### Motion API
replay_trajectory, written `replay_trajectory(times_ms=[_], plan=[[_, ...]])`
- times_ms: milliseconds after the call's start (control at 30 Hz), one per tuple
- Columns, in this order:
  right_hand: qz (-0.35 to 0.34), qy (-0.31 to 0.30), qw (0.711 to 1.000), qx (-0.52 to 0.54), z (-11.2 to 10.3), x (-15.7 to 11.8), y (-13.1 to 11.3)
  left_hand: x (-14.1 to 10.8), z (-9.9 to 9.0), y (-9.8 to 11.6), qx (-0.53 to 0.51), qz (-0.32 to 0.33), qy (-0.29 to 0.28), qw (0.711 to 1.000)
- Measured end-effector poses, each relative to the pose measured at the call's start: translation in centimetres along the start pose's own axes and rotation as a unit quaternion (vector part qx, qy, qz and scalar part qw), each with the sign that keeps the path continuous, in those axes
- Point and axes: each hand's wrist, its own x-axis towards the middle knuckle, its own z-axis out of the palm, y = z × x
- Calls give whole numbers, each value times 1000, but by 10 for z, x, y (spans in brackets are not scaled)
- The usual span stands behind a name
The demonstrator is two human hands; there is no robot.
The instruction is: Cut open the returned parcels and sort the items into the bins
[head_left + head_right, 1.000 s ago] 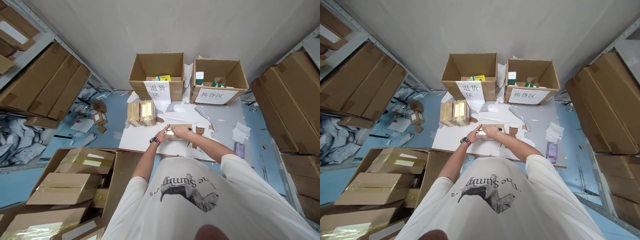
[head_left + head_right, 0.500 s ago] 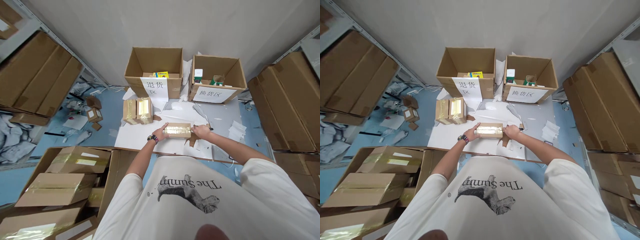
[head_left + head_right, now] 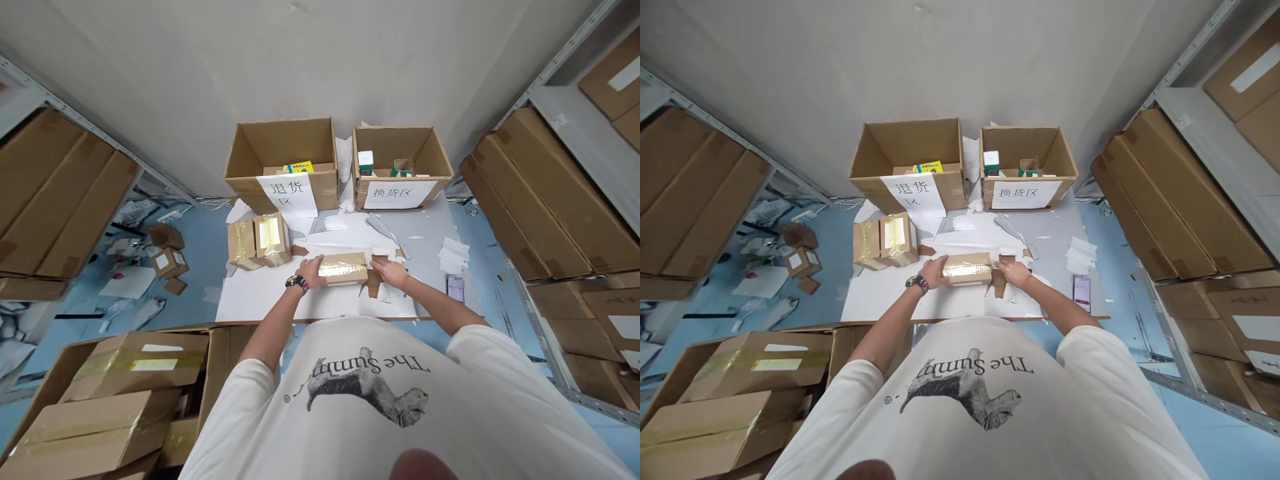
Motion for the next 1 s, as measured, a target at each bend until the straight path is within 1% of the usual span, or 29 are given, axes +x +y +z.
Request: replay_trajectory(times_ms=[67,133,200,233,300,367,467,600,767,867,1000], plan=[[11,4,1000,9,1,0,-4,11,0,23,38,29,42,998],[10,7,1000,10,-2,1,-5,22,4,49,46,86,75,992],[4,9,1000,5,-6,1,-4,31,11,72,37,137,72,987],[-1,11,1000,0,-7,0,-4,35,15,81,34,152,63,986],[-13,22,1000,-10,-9,-3,-3,40,22,92,40,161,59,984],[-22,37,999,-14,-7,-7,-3,42,27,94,57,163,72,982],[-21,52,998,-4,-2,-11,-2,44,30,91,79,173,80,979],[-21,58,998,-7,2,-5,4,46,33,83,85,202,77,973],[-43,55,997,-38,-10,10,18,52,33,78,85,214,90,969],[-62,54,996,-45,-18,14,22,55,32,76,89,214,90,968],[-47,50,997,-16,-13,14,19,55,33,75,80,212,92,970]])
